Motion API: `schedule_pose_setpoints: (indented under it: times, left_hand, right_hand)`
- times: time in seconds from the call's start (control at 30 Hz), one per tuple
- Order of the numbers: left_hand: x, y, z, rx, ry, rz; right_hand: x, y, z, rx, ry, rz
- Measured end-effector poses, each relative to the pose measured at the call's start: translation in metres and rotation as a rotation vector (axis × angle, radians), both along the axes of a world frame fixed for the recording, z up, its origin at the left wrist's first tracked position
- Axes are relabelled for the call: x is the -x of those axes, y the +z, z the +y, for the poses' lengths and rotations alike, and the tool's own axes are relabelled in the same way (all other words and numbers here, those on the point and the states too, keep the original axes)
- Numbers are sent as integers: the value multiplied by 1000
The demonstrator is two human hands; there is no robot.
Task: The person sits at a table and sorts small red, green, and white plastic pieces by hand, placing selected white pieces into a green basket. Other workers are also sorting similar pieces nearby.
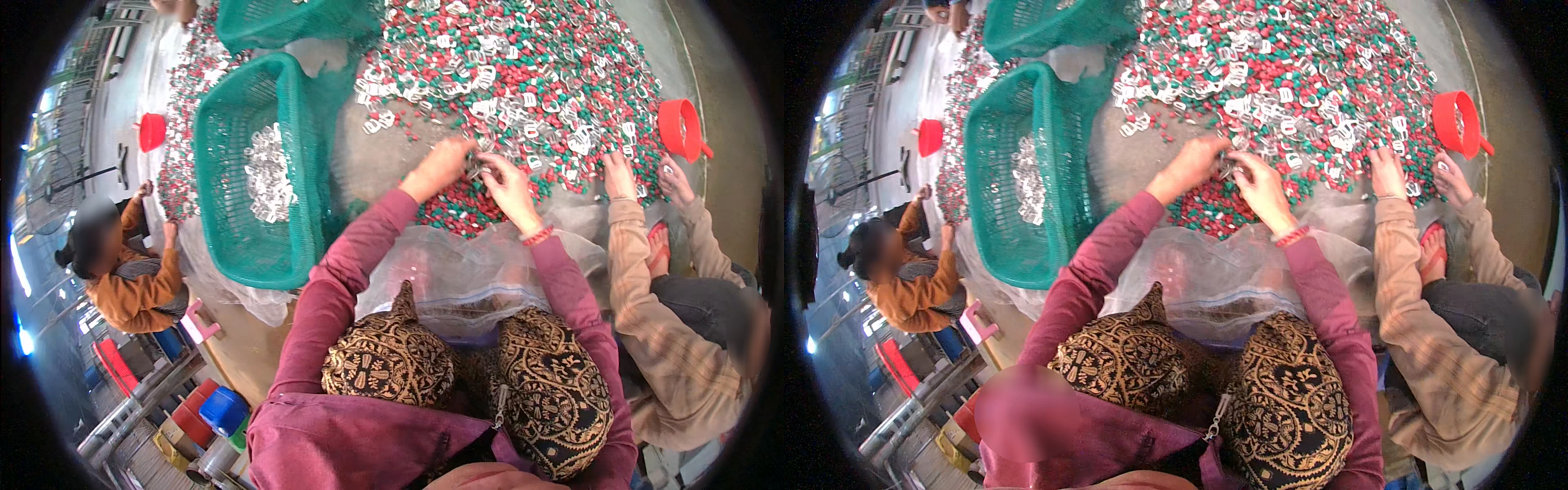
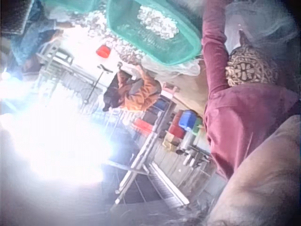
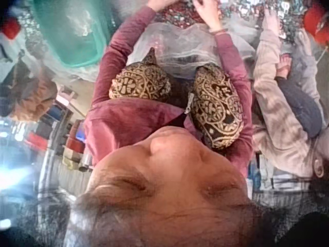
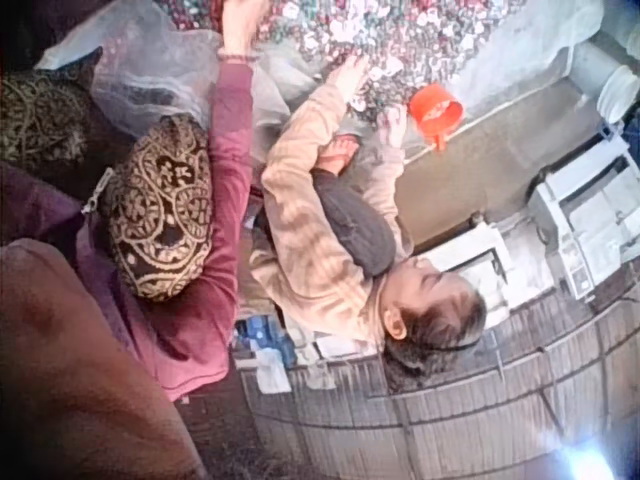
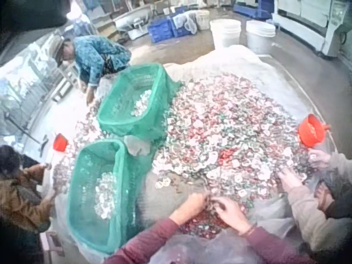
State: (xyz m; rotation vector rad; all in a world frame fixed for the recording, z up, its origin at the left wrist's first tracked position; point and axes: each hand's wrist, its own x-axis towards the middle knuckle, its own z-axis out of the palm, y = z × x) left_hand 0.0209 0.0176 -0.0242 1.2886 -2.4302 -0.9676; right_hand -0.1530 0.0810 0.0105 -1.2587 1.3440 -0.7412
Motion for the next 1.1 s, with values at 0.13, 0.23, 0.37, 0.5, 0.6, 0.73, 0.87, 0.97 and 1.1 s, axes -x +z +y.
schedule_pose_setpoints:
  times: [0.13, 0.23, 0.37, 0.5, 0.6, 0.73, 0.87, 0.97, 1.1]
  left_hand:
    - [-5, 80, 16, -338, 219, 50]
    - [-20, 92, 26, -553, 326, 161]
    - [-29, 101, 19, -812, 329, 428]
    - [-30, 94, 14, -1041, 332, 624]
    - [-30, 96, 17, -1292, 366, 813]
    - [-27, 103, 19, -1431, 401, 909]
    - [-24, 80, 21, -1083, 347, 616]
    - [-33, 66, 26, -59, 172, 188]
    - [-29, 96, 18, -746, 373, 492]
  right_hand:
    - [11, 38, 13, -173, -304, -398]
    - [29, 37, 20, -263, -304, -365]
    - [43, 39, 18, -312, -370, -491]
    - [49, 50, 14, -304, -355, -587]
    - [50, 59, 13, -343, -346, -597]
    - [49, 60, 11, -310, -222, -578]
    - [55, 45, 14, -362, -228, -475]
    - [49, 50, 15, -372, -263, -629]
    - [45, 69, 14, -341, -257, -803]
